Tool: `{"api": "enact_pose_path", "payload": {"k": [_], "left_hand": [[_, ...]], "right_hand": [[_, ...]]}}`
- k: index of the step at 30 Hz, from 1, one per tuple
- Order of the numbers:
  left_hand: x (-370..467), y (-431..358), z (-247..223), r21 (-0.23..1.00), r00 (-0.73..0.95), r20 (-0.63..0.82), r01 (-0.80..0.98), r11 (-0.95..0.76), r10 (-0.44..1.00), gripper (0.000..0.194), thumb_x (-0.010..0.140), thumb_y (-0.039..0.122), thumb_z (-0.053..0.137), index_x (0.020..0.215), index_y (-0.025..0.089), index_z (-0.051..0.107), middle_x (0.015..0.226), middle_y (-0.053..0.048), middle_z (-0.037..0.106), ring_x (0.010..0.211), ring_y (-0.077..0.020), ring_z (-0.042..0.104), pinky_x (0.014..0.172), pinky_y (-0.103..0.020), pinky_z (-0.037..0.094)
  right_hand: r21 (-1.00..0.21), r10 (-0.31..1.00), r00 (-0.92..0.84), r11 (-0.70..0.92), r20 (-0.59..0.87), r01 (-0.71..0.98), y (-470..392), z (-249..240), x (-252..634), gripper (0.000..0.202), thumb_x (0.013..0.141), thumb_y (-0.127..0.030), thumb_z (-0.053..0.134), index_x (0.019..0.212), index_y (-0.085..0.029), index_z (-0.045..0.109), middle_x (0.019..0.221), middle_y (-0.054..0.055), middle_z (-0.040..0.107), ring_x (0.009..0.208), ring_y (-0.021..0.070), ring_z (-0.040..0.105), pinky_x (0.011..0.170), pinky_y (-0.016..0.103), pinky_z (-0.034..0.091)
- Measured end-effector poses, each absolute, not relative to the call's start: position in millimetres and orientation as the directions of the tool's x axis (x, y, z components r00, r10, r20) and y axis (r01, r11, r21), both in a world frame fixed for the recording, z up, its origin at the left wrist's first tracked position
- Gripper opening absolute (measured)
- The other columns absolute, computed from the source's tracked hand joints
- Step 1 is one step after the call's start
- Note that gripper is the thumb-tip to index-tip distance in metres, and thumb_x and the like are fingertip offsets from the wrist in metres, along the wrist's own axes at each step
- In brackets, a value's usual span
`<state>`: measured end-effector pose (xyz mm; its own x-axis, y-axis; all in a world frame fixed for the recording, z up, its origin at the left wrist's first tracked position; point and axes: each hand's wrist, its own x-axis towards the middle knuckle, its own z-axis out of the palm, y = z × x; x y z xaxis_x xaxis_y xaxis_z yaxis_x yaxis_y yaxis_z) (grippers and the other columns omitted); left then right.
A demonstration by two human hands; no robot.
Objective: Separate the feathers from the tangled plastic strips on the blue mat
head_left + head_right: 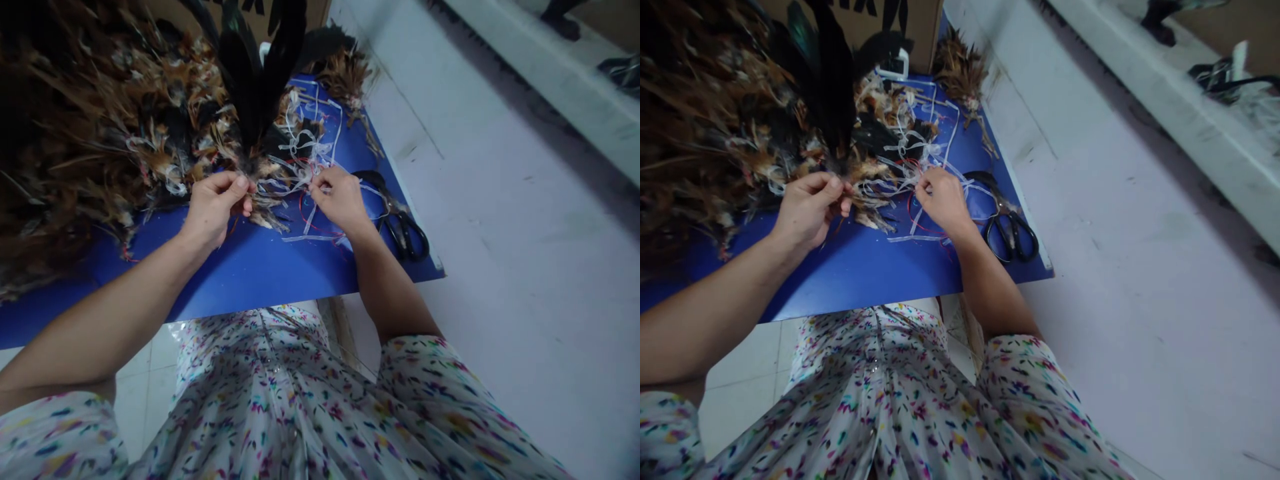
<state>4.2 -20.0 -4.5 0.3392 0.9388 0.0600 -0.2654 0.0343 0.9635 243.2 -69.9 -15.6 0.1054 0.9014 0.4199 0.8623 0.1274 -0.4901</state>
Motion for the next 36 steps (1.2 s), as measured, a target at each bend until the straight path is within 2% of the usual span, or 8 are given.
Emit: {"api": "enact_pose_path", "payload": {"k": [4,7,12,21,24,28,30,36], "left_hand": [[4,-19,-5,0.962,0.351,0.057,-0.27,0.043,0.935,0.024,0.081,0.028,0.076,0.063,0.019,0.063,0.061,0.001,0.064,0.044,-0.0053,0.052,0.043,-0.017,0.043],[4,-19,-5,0.961,0.347,0.053,-0.271,0.046,0.936,0.024,0.083,0.025,0.074,0.063,0.018,0.063,0.059,0.001,0.062,0.043,-0.0058,0.051,0.043,-0.018,0.043],[3,-19,-4,0.97,0.326,0.051,-0.242,0.031,0.944,0.021,0.084,0.023,0.072,0.065,0.019,0.064,0.057,0.002,0.06,0.043,-0.0067,0.052,0.044,-0.019,0.044],[4,-20,-3,0.969,0.331,0.034,-0.241,0.05,0.943,0.022,0.085,0.021,0.071,0.064,0.019,0.065,0.056,0.001,0.061,0.043,-0.0071,0.052,0.044,-0.02,0.044],[4,-19,-3,0.971,0.328,0.04,-0.237,0.041,0.944,0.021,0.085,0.022,0.071,0.065,0.019,0.065,0.056,0.001,0.061,0.043,-0.0071,0.052,0.044,-0.02,0.044],[3,-20,-3,0.973,0.323,0.045,-0.23,0.032,0.945,0.021,0.083,0.025,0.073,0.065,0.019,0.064,0.057,0.001,0.062,0.043,-0.0069,0.052,0.043,-0.019,0.043],[4,-20,-2,0.977,0.313,0.039,-0.21,0.029,0.949,0.022,0.083,0.026,0.074,0.065,0.019,0.064,0.056,0.001,0.061,0.043,-0.0066,0.052,0.043,-0.018,0.043],[4,-22,0,0.983,0.311,0.012,-0.178,0.045,0.95,0.022,0.084,0.024,0.072,0.065,0.018,0.063,0.057,0.002,0.061,0.042,-0.0058,0.051,0.044,-0.017,0.044]], "right_hand": [[-0.446,0.87,0.155,0.08,0.468,0.891,-73,-13,247,0.015,0.091,-0.034,0.055,0.087,-0.023,0.065,0.095,0.01,0.066,0.097,0.0277,0.058,0.092,0.046,0.046],[-0.35,0.875,0.085,0.1,0.477,0.932,-78,-10,236,0.021,0.093,-0.039,0.055,0.098,-0.023,0.067,0.109,0.012,0.064,0.111,0.0318,0.053,0.098,0.051,0.042],[-0.248,0.926,-0.133,0.23,0.354,0.941,-80,-12,210,0.022,0.095,-0.037,0.054,0.088,-0.021,0.067,0.101,0.011,0.065,0.108,0.0314,0.054,0.099,0.052,0.04],[-0.198,0.968,-0.115,0.161,0.225,0.967,-73,-15,197,0.016,0.094,-0.022,0.051,0.088,-0.016,0.065,0.098,0.015,0.066,0.105,0.0314,0.055,0.096,0.048,0.04],[-0.29,0.965,-0.091,0.163,0.247,0.943,-71,-13,201,0.013,0.091,-0.019,0.053,0.081,-0.017,0.062,0.09,0.012,0.066,0.096,0.0273,0.057,0.093,0.044,0.04],[-0.619,0.958,-0.008,0.191,0.286,0.762,-69,-9,218,0.014,0.089,-0.023,0.057,0.075,-0.019,0.059,0.077,0.003,0.064,0.076,0.0169,0.056,0.078,0.034,0.043],[-0.729,0.947,0.064,0.199,0.316,0.654,-69,-6,228,0.019,0.089,-0.031,0.059,0.073,-0.019,0.059,0.074,0.0,0.061,0.071,0.0141,0.054,0.072,0.031,0.042],[-0.859,0.917,0.21,0.211,0.34,0.467,-72,2,245,0.036,0.084,-0.05,0.068,0.071,-0.018,0.059,0.066,-0.003,0.053,0.063,0.0087,0.045,0.063,0.026,0.037]]}}
